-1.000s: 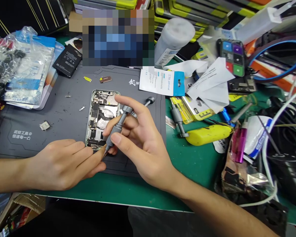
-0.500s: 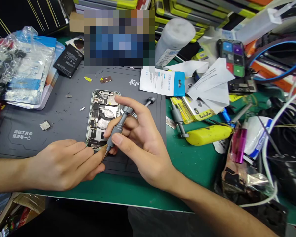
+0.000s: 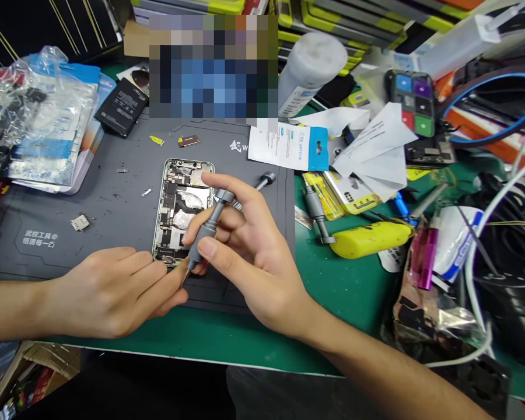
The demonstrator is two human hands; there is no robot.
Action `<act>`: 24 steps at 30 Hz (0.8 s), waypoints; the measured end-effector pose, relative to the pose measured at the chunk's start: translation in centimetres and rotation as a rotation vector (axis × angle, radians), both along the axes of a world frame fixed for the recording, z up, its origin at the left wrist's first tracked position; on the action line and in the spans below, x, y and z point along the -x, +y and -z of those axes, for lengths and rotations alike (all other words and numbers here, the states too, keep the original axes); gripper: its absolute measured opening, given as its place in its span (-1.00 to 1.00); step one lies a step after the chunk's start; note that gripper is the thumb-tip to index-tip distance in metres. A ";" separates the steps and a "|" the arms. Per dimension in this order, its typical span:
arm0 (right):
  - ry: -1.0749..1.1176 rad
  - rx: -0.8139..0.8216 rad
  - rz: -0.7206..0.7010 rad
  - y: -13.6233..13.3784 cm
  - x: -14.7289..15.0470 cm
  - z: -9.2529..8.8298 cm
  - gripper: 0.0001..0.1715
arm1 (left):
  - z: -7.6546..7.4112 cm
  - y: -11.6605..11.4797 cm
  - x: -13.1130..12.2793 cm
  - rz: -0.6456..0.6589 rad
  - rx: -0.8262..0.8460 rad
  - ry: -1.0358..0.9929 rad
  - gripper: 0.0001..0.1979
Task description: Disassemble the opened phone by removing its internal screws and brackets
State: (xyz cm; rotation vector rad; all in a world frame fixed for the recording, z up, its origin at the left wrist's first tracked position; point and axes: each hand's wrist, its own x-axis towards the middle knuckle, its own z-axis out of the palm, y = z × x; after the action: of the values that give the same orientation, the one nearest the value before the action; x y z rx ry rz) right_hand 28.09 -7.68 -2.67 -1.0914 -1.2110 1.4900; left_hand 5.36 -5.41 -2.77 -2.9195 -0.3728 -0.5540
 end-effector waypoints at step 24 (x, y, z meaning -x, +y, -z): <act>0.047 0.008 0.002 0.1 -0.1 0.1 -0.45 | 0.1 0.0 0.1 -0.003 -0.002 -0.002 -0.67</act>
State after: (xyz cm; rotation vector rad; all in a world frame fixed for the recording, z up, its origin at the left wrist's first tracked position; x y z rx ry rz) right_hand 28.17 -7.53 -2.75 -1.0573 -1.1719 1.5122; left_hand 5.28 -5.41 -2.89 -2.9166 -0.3771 -0.5561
